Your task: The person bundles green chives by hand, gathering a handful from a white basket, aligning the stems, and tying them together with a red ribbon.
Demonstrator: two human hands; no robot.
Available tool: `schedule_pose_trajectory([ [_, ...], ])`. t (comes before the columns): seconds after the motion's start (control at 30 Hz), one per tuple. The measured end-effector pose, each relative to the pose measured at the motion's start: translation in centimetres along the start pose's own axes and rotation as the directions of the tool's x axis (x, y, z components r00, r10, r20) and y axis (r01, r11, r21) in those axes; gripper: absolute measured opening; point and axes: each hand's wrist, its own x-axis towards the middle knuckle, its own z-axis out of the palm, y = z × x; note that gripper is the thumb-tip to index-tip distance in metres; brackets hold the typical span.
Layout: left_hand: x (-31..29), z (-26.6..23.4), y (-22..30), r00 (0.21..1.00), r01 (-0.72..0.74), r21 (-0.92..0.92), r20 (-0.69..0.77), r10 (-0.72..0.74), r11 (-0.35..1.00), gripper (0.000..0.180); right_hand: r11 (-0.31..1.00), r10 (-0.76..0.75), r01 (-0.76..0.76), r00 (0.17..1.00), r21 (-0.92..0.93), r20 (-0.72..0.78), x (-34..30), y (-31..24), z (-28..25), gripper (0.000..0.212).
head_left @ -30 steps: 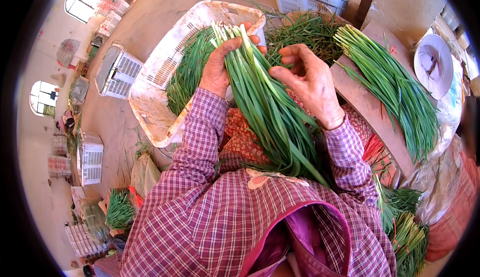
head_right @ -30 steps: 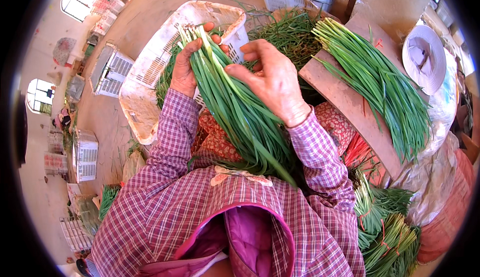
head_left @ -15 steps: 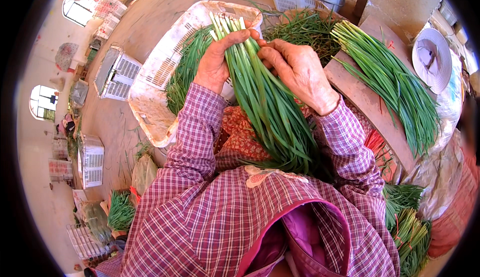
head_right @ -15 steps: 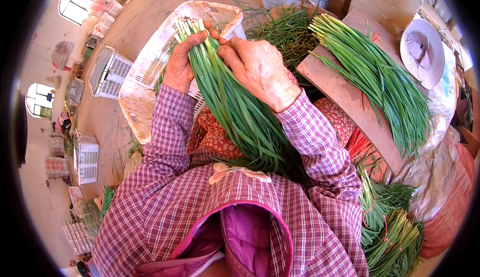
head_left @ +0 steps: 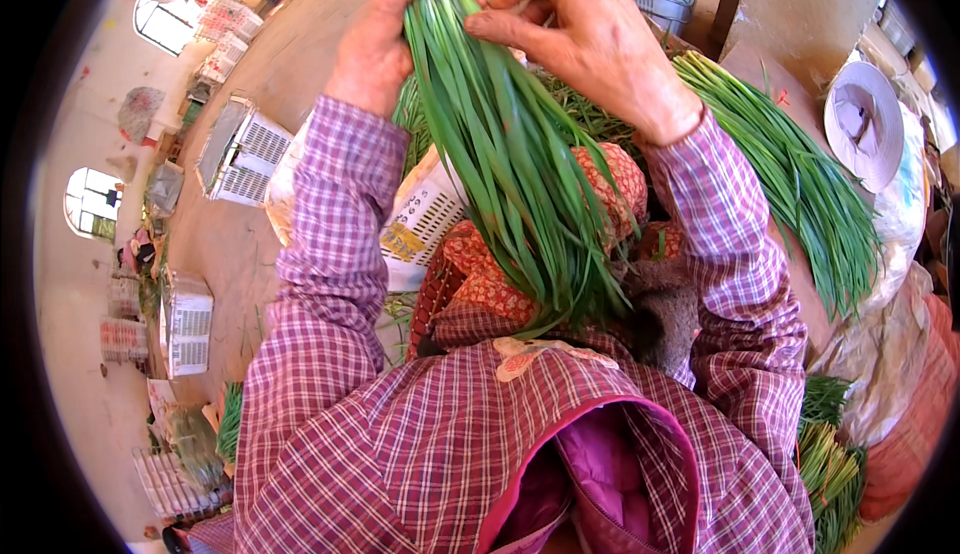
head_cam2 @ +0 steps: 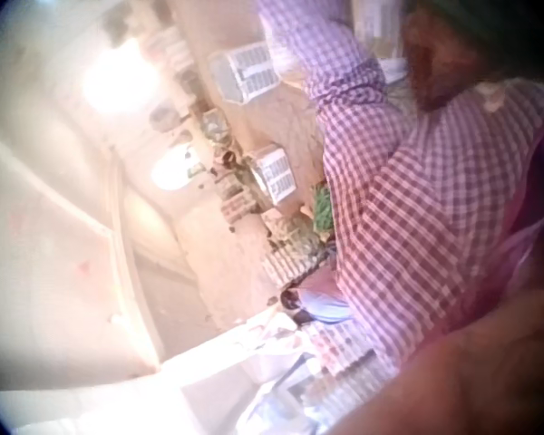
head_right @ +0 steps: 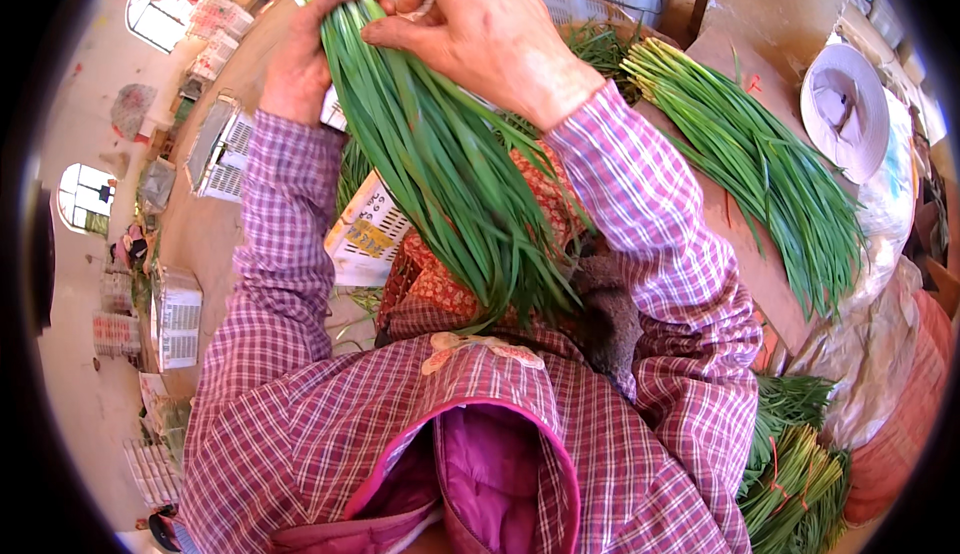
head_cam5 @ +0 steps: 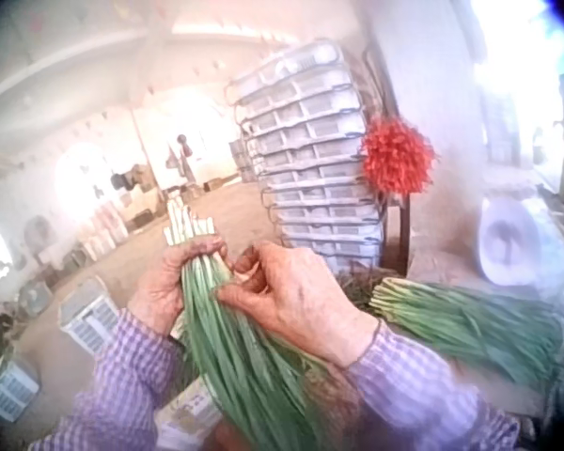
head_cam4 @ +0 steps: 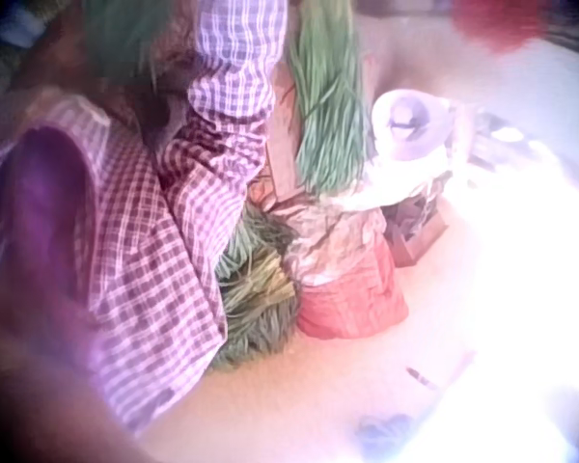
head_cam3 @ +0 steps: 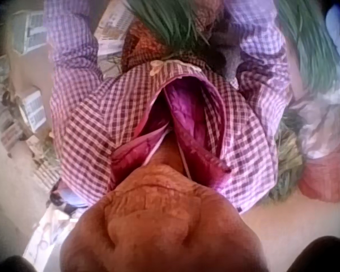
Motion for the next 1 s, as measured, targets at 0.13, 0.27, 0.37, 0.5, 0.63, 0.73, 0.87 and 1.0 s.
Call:
schedule_pose_trajectory([
  [0.13, 1.3, 3.9, 5.4, 0.986, -0.165, 0.171, 0.036, 0.161, 0.971, 0.017, 0.978, 0.084, -0.093, 0.995, -0.186, -0.054, 4.4, -1.3, -1.3, 0.018],
  [0.27, 1.7, 4.3, 8.9, 0.981, -0.184, 0.368, 0.014, 0.192, 0.912, 0.017, 0.953, -0.174, 0.137, 0.977, -0.270, -0.119, 7.0, -1.2, -3.1, 0.018],
  [0.37, 1.2, 4.1, 9.7, 0.986, -0.164, 0.441, 0.036, 0.165, 0.882, 0.020, 0.837, -0.359, 0.235, 0.917, -0.495, -0.173, 9.2, 0.0, -4.1, 0.017],
  [0.5, 1.4, 2.7, 9.0, 0.976, -0.209, 0.498, 0.054, 0.211, 0.842, 0.030, 0.729, -0.423, 0.183, 0.878, -0.660, -0.223, 11.2, 2.5, -6.3, 0.020],
  [0.63, 2.7, -1.5, 9.6, 0.965, -0.181, 0.438, -0.094, 0.245, 0.880, 0.027, 0.811, -0.288, 0.122, 0.935, -0.572, -0.208, 8.7, 5.8, -3.8, 0.023],
  [0.73, 4.3, -3.0, 10.3, 0.931, -0.237, 0.382, -0.172, 0.320, 0.893, 0.022, 0.751, -0.146, 0.099, 0.989, -0.653, -0.017, 7.7, 9.6, -1.7, 0.039],
  [0.87, 4.5, -2.5, 12.0, 0.821, -0.360, 0.534, -0.207, 0.531, 0.765, 0.017, 0.889, -0.118, 0.105, 0.993, -0.446, 0.000, 6.5, 10.1, 3.4, 0.057],
  [1.0, 3.1, 1.0, 12.1, 0.693, -0.380, 0.744, -0.164, 0.702, 0.549, 0.033, 0.988, -0.073, 0.065, 0.996, -0.138, -0.056, 7.6, 6.1, 5.5, 0.080],
])
